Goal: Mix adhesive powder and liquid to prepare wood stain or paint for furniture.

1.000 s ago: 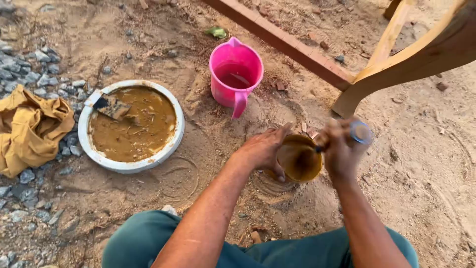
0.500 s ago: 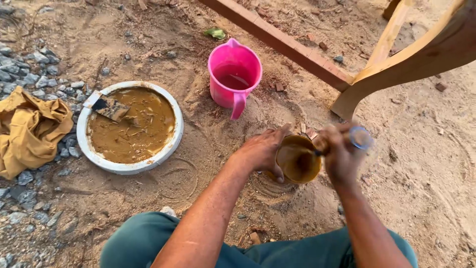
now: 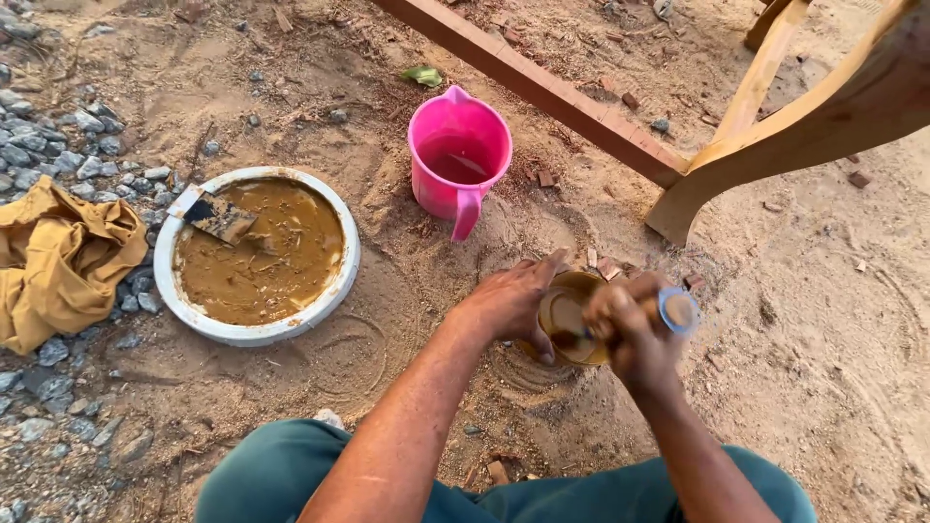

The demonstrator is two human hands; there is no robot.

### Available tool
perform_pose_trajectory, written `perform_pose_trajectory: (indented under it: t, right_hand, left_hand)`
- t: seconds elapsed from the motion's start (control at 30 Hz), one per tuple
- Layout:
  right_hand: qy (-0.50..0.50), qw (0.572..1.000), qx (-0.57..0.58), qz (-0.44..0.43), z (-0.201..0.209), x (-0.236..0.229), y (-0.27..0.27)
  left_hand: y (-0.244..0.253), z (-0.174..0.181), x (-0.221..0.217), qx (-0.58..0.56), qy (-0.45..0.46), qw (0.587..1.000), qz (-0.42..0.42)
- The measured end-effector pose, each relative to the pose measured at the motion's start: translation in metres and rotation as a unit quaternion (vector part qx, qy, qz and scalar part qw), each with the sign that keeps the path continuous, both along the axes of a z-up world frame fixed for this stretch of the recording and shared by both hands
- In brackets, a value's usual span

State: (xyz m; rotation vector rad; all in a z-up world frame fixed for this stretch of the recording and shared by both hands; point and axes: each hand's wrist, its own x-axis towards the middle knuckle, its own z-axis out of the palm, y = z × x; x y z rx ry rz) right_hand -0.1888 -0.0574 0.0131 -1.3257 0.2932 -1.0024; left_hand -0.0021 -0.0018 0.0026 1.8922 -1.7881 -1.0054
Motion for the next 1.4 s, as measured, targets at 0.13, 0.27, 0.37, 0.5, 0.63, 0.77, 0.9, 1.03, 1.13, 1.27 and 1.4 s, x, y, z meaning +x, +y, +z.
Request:
perform_pose_trajectory:
  t: [0.13,0.27,0.37,0.5,0.63,0.77,0.9,1.03,1.13,1.27,1.4]
  right_hand:
    - [0.053,0.996,0.034,-0.06,0.026,0.049,-0.013]
    - [0.104,0.991,-0.016,-0.083,0.011,0.025,-0.055]
    - [0.057,0.997,0.009,-0.042,0.001,-0.021,-0.053]
    - [0.001,0.999,-0.035,0.03,-0.007,-0.036,-0.01]
    - [0.157,0.983,-0.078,-0.056,-0.003,0.012,0.001]
    - [0.071,0.997,0.008,-0.023,-0.001,0.043,-0.04]
    - [0.055,0.995,0.075,-0.033,-0.013,-0.018,-0.058]
    - [0.005,0.999,-0.039,0.006,-0.006,-0.04,-0.009]
    - [0.042,0.999,-0.017,0.006,-0.001,-0.003,0.009]
    - [0.069,0.998,0.0,0.005,0.005,0.049,-0.028]
    - [0.046,0.999,-0.002,-0.026,0.0,0.009,-0.052]
  left_hand:
    - [0.002,-0.003,0.003,-0.019,0.013,1.0,0.003]
    - [0.004,0.007,0.001,0.01,0.007,1.0,0.005]
    - [0.009,0.016,0.004,0.026,0.017,1.0,0.003]
    - [0.004,0.005,0.007,0.019,0.018,1.0,0.009]
    - [0.005,0.001,0.007,0.001,0.006,1.0,-0.012]
    - [0.005,-0.001,0.002,0.024,0.007,1.0,-0.005]
    - [0.008,0.001,0.005,0.009,0.008,1.0,-0.01]
    - [0.005,0.0,0.007,0.004,-0.006,1.0,-0.019]
    - [0.004,-0.005,0.005,-0.01,-0.007,1.0,-0.017]
    - [0.001,-0.007,0.002,0.009,-0.01,1.0,-0.009]
    - [0.007,0.001,0.006,0.016,0.004,1.0,-0.005]
